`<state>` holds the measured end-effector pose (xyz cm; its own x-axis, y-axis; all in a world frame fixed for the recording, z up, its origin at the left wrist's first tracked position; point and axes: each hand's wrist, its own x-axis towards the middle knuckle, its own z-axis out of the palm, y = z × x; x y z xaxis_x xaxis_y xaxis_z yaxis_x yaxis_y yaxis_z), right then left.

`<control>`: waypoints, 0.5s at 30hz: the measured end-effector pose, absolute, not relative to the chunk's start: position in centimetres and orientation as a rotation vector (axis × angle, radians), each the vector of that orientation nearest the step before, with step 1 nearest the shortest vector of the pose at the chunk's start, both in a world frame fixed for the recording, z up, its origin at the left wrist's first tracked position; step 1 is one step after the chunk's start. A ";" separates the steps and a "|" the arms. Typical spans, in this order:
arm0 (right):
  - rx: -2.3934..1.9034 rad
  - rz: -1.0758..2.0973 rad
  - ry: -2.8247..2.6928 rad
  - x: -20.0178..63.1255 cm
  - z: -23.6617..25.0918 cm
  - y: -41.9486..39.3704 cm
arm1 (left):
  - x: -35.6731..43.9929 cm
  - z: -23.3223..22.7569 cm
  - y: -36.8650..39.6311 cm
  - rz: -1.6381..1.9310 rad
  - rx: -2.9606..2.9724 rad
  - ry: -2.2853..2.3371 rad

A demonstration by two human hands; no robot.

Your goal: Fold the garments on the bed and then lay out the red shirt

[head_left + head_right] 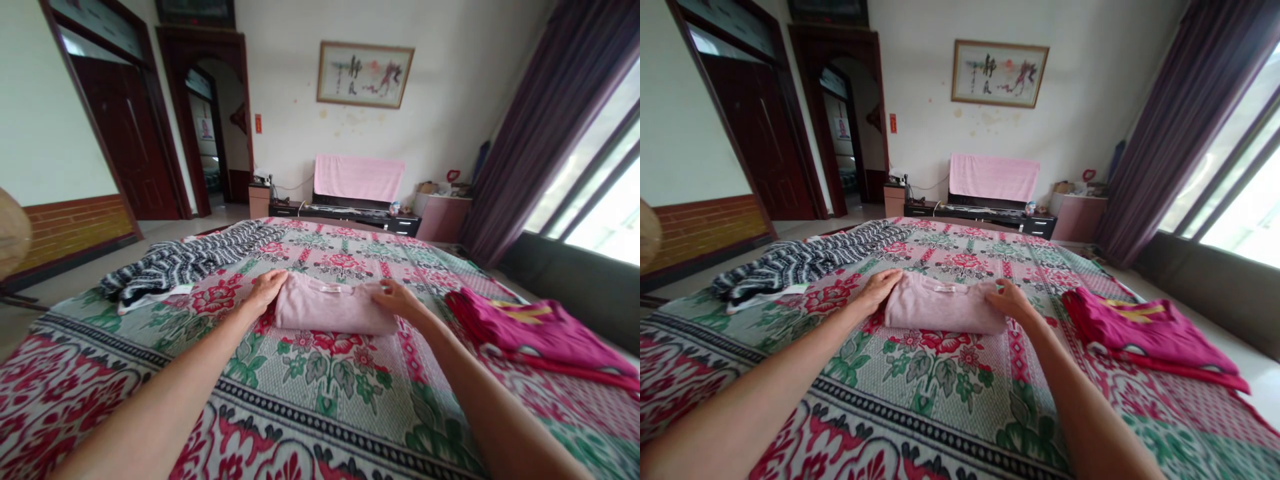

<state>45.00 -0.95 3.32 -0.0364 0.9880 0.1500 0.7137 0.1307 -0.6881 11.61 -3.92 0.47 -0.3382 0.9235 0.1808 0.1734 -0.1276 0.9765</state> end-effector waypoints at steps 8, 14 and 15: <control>-0.936 -0.018 -2.180 41.4 4.0 -3.9 | 10.3 5.6 -7.1 0.864 1.654 2.002; -0.892 -0.016 -2.300 40.1 3.2 -5.5 | 9.1 8.3 -10.9 0.260 1.686 1.604; -0.910 0.020 -2.289 40.2 2.9 -5.4 | 9.1 8.1 -11.2 0.266 1.681 1.567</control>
